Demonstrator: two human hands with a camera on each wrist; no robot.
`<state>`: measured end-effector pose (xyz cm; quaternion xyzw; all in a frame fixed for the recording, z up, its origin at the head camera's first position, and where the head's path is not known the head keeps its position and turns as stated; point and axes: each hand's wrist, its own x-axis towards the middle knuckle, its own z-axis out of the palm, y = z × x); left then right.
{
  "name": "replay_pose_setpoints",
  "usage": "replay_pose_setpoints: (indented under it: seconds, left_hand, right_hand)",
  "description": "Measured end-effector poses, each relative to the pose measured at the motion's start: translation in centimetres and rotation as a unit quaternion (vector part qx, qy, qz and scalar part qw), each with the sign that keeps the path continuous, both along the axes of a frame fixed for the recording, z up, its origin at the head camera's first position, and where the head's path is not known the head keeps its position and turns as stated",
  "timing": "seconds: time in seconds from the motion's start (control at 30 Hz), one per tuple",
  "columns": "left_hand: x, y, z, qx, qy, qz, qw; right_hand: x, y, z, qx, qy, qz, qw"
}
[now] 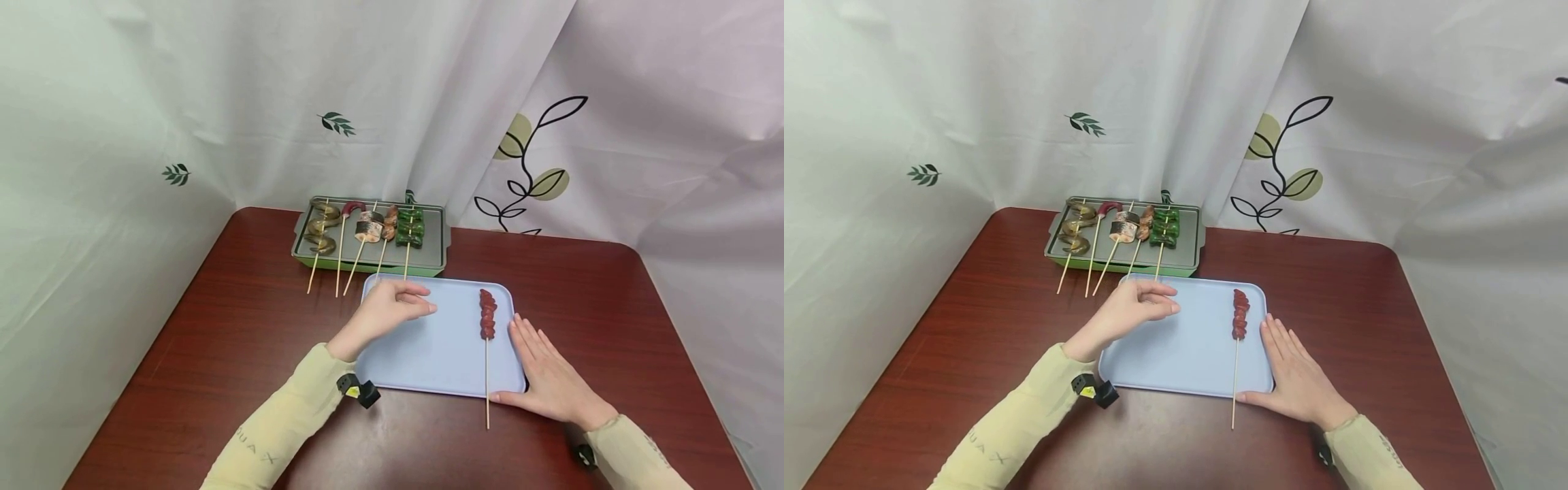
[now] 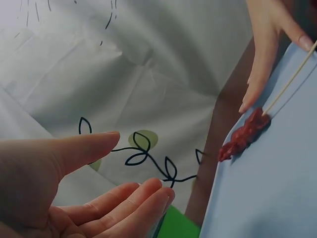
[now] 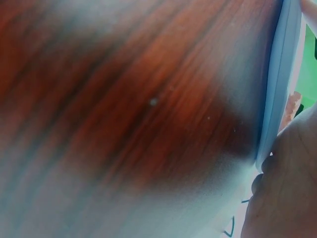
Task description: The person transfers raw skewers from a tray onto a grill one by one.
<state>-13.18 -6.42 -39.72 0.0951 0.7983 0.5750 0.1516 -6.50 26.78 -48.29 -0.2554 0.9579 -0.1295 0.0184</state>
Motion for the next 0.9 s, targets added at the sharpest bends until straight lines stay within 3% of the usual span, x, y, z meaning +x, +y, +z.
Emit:
replay_pose_setpoints:
  seconds: [0.33,0.7,0.9]
  left_hand:
    - [1.4,1.9,-2.3,-0.008,-0.022,-0.025,0.9994]
    - [3.0,4.2,-5.2,0.02,-0.058,-0.034,0.9975]
    - [3.6,5.7,-6.1,0.026,-0.076,-0.04,0.996]
  right_hand:
    - [0.0,0.1,-0.2,0.001,0.003,-0.001,1.0]
    - [0.0,0.3,-0.6,0.002,0.016,0.005,0.9999]
    - [0.0,0.3,-0.5,-0.001,0.023,0.009,0.9997]
